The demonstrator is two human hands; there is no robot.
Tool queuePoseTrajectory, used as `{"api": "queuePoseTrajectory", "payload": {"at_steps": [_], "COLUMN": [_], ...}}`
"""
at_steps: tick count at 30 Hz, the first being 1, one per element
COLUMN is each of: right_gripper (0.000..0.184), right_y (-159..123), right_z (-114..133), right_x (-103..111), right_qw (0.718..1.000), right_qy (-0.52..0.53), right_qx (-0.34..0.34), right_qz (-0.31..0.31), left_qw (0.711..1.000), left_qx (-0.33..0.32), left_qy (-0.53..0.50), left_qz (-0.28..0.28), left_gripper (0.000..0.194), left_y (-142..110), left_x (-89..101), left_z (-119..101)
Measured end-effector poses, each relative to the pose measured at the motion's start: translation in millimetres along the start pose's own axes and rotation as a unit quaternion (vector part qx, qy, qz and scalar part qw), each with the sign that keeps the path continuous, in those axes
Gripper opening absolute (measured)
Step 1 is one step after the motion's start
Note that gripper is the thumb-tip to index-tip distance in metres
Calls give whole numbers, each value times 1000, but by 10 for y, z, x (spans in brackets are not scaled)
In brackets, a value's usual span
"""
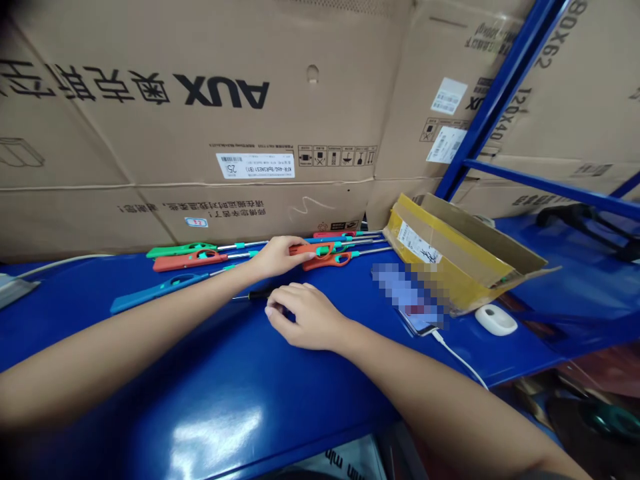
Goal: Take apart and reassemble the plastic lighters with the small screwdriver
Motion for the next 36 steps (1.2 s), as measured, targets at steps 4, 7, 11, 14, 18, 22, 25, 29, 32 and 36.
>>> {"api": "queuePoseTrajectory", "payload": {"at_steps": [4,7,11,14,18,22,25,29,32,36], "right_gripper": [9,11,12,11,12,13,14,15,16,17], "right_y": [18,18,16,24,24,9,1,-4,-12,-23], "right_z": [-32,-45,-57,-68,-67,-55,-58,-69,-57,-16], "right_x": [-6,5,-3,-34,-98,-143,-145,-121,-99,-79], "right_qw": [1000,999,999,999,1000,999,999,999,999,999], "right_qy": [14,21,25,27,30,27,25,17,6,-10], "right_qx": [-17,-21,-21,-20,-5,17,26,30,32,30], "right_qz": [-6,-12,-17,-18,1,21,24,20,18,19], "left_qw": [999,997,989,982,977,974,972,972,971,970], "left_qx": [-6,-12,-37,-63,-77,-79,-83,-88,-77,-10], "left_qy": [30,75,143,175,199,214,218,218,223,243], "left_qz": [36,34,10,13,20,16,6,-24,-34,-28], "left_gripper": [35,34,35,36,35,35,38,43,44,63], "left_y": [224,310,342,351,384,418,407,185,-260,-1130], "left_x": [-139,-201,-231,-262,-307,-320,-258,29,369,832], "left_z": [79,78,-6,-79,-125,-143,-190,-245,-148,172]}}
Point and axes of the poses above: each hand's wrist, its own y-axis towards the middle knuckle, its own x-axis out of the back of the hand, z = x × y, the point moved 4 cm from there along y, towards the middle knuckle, and after that the axes turned 14 degrees about -x, right-handed, at the moved point
